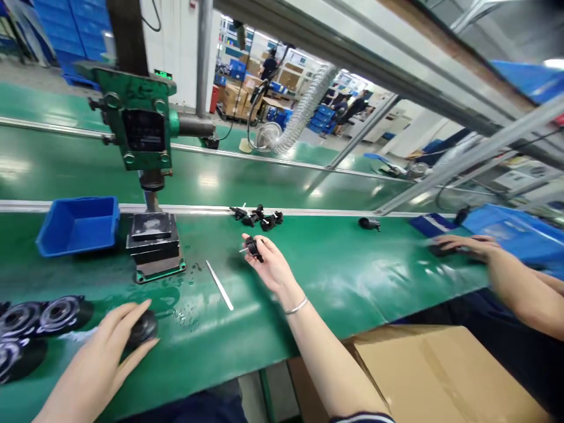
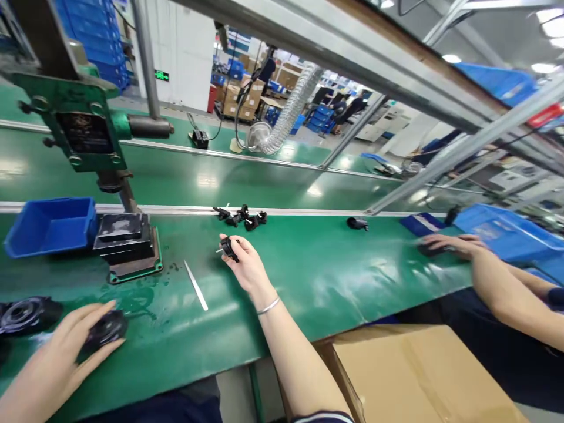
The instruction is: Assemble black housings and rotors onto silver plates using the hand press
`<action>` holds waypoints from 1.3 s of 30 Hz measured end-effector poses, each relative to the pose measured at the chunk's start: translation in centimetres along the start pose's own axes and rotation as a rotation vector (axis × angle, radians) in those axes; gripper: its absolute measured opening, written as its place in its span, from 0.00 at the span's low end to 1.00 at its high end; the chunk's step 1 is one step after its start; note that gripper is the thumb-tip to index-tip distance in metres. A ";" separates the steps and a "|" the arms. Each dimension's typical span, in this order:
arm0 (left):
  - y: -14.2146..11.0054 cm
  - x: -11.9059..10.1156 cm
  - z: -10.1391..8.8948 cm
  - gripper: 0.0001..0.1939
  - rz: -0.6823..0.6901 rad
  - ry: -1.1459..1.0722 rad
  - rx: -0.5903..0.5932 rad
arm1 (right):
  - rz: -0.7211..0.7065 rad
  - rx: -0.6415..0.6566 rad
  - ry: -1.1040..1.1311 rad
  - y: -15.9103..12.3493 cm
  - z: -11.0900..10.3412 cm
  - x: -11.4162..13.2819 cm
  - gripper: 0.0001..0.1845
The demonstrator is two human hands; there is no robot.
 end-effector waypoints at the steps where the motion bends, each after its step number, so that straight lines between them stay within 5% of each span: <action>1: 0.8 -0.4 0.5 0.28 0.002 0.011 0.026 | 0.034 0.037 0.061 -0.5 0.8 -0.1 0.23; 10: 1.2 -1.0 2.2 0.31 -0.152 -0.345 0.101 | 0.297 0.250 0.316 -3.0 5.5 -0.2 0.15; 18: 0.8 -1.0 3.1 0.37 -0.350 -0.715 0.112 | 0.391 0.344 0.152 -4.5 10.2 0.1 0.16; 26: 0.9 -1.1 3.3 0.41 -0.350 -0.771 0.074 | 0.275 0.566 -0.002 -6.7 14.6 -0.2 0.12; 35: 0.9 -1.1 3.6 0.41 -0.332 -0.775 0.083 | -0.054 0.589 -0.280 -7.6 14.5 -0.7 0.08; 39: 0.9 -1.3 3.8 0.40 -0.337 -0.795 0.082 | -0.319 0.593 -0.500 -8.4 14.2 0.2 0.11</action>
Point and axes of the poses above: each hand's wrist, its own y-axis towards the middle knuckle, its own z-axis out of the palm, x = y × z, the point moved 3 cm from there along y, towards the middle knuckle, and after that the axes turned 10 degrees about -y, right-handed, at the moved point
